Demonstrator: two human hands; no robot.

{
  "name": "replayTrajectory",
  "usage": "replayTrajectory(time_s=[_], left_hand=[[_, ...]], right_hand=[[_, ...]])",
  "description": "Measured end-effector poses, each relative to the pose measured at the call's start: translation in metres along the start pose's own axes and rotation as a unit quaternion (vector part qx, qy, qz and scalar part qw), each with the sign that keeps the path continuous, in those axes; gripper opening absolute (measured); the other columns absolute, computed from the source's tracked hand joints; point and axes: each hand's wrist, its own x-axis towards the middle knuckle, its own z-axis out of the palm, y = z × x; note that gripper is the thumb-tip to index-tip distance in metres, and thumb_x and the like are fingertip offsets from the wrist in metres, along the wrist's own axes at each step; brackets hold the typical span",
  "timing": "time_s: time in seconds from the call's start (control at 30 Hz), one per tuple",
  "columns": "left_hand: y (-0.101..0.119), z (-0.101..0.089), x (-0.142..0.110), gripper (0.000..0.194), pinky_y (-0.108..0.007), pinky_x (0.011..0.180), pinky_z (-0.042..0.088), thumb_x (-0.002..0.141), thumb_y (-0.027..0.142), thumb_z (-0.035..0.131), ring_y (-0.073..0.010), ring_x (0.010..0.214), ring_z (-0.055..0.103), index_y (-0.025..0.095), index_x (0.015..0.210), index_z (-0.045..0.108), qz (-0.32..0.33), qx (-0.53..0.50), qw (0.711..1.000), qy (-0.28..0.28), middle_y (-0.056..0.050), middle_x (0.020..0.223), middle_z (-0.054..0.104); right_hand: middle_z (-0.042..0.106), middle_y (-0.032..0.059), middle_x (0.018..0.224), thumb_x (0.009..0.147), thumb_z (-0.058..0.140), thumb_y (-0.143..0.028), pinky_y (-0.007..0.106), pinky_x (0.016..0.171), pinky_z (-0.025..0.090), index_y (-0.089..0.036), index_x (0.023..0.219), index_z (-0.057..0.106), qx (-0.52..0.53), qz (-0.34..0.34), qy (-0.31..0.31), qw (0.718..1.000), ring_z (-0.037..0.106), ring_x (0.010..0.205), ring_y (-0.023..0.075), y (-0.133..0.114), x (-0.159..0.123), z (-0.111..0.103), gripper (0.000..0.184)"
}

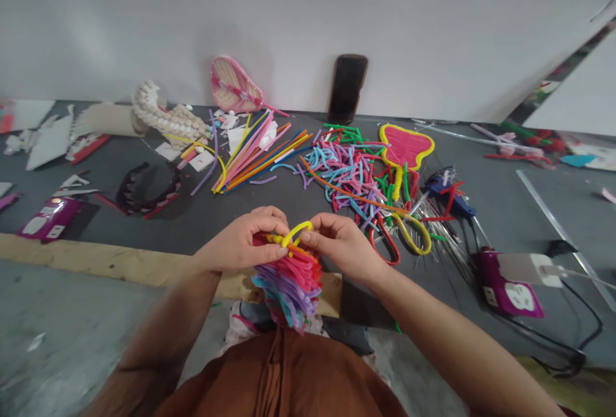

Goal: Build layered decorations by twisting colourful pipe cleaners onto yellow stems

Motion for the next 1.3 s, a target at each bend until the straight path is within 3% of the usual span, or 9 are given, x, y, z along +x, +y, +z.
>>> replayTrajectory(time_s=[0.07, 0.2, 0.33, 0.5, 0.6, 0.77, 0.93, 1.1, 1.3], left_hand=[[0.000, 0.000, 0.000, 0.020, -0.034, 0.096, 0.036, 0.082, 0.035, 0.062, -0.0185, 0.098, 0.055, 0.021, 0.095, 0.069, 0.001, 0.004, 1.000, -0.001, -0.002, 0.095, 0.062], [0.002, 0.001, 0.000, 0.013, -0.034, 0.097, 0.034, 0.080, 0.027, 0.063, -0.0180, 0.098, 0.055, 0.021, 0.089, 0.069, -0.006, 0.020, 1.000, 0.005, -0.001, 0.092, 0.062], [0.003, 0.002, 0.001, 0.012, -0.034, 0.097, 0.034, 0.077, 0.024, 0.063, -0.0172, 0.096, 0.055, 0.021, 0.087, 0.069, -0.011, 0.030, 0.999, 0.008, 0.000, 0.092, 0.063], [0.005, 0.002, 0.001, 0.012, -0.031, 0.095, 0.036, 0.076, 0.021, 0.062, -0.0173, 0.097, 0.055, 0.020, 0.086, 0.068, -0.020, 0.031, 0.999, 0.013, 0.000, 0.093, 0.063], [0.006, 0.002, 0.000, 0.011, -0.032, 0.095, 0.035, 0.076, 0.020, 0.062, -0.0166, 0.095, 0.055, 0.019, 0.086, 0.068, -0.018, 0.021, 1.000, 0.013, 0.000, 0.093, 0.063], [0.006, 0.001, -0.001, 0.011, -0.032, 0.094, 0.035, 0.078, 0.023, 0.063, -0.0165, 0.095, 0.055, 0.020, 0.087, 0.067, -0.005, 0.016, 1.000, 0.016, 0.000, 0.093, 0.063], [0.005, 0.002, -0.001, 0.010, -0.032, 0.093, 0.036, 0.078, 0.022, 0.063, -0.0166, 0.094, 0.056, 0.019, 0.086, 0.066, -0.012, 0.020, 0.999, 0.023, 0.000, 0.092, 0.063], [0.004, 0.003, 0.000, 0.009, -0.030, 0.091, 0.037, 0.078, 0.024, 0.063, -0.0167, 0.093, 0.055, 0.019, 0.084, 0.066, -0.014, 0.018, 0.999, 0.025, -0.001, 0.093, 0.064], [0.003, 0.002, 0.000, 0.008, -0.030, 0.090, 0.037, 0.076, 0.023, 0.063, -0.0160, 0.090, 0.056, 0.019, 0.083, 0.065, -0.016, 0.015, 0.999, 0.026, 0.000, 0.091, 0.063]], right_hand=[[0.064, -0.0018, 0.065, 0.076, 0.074, -0.040, 0.023, 0.055, 0.048, -0.017, 0.074, 0.060, -0.044, -0.031, 0.012, 0.998, 0.058, 0.056, 0.0101, -0.004, -0.002, 0.000, 0.027], [0.065, -0.0008, 0.065, 0.076, 0.071, -0.032, 0.025, 0.057, 0.050, -0.020, 0.073, 0.057, -0.129, -0.101, 0.097, 0.982, 0.062, 0.060, 0.0128, -0.012, -0.008, 0.003, 0.019], [0.066, -0.0004, 0.066, 0.076, 0.067, -0.027, 0.024, 0.056, 0.050, -0.021, 0.071, 0.057, -0.138, -0.121, 0.108, 0.977, 0.062, 0.060, 0.0127, -0.014, -0.011, 0.009, 0.013], [0.067, -0.0010, 0.065, 0.071, 0.072, -0.028, 0.022, 0.053, 0.047, -0.021, 0.067, 0.056, -0.078, -0.084, 0.116, 0.987, 0.059, 0.058, 0.0116, -0.011, -0.010, 0.017, 0.019], [0.067, -0.0025, 0.064, 0.069, 0.076, -0.031, 0.019, 0.051, 0.044, -0.020, 0.067, 0.055, 0.031, -0.032, 0.111, 0.993, 0.057, 0.055, 0.0090, -0.006, -0.009, 0.021, 0.024], [0.064, -0.0040, 0.060, 0.064, 0.082, -0.032, 0.017, 0.045, 0.040, -0.019, 0.069, 0.056, 0.187, 0.070, 0.073, 0.977, 0.053, 0.048, 0.0068, 0.001, -0.008, 0.023, 0.030], [0.063, -0.0039, 0.057, 0.061, 0.084, -0.029, 0.016, 0.048, 0.042, -0.017, 0.064, 0.055, 0.246, 0.068, 0.080, 0.964, 0.054, 0.049, 0.0062, 0.000, -0.008, 0.026, 0.032], [0.065, -0.0032, 0.060, 0.064, 0.081, -0.031, 0.017, 0.045, 0.040, -0.019, 0.067, 0.055, 0.198, 0.050, 0.097, 0.974, 0.053, 0.048, 0.0074, 0.000, -0.008, 0.025, 0.029], [0.066, -0.0032, 0.065, 0.064, 0.079, -0.026, 0.018, 0.053, 0.043, -0.019, 0.065, 0.056, 0.086, -0.012, 0.134, 0.987, 0.055, 0.056, 0.0077, -0.001, -0.007, 0.022, 0.025]])
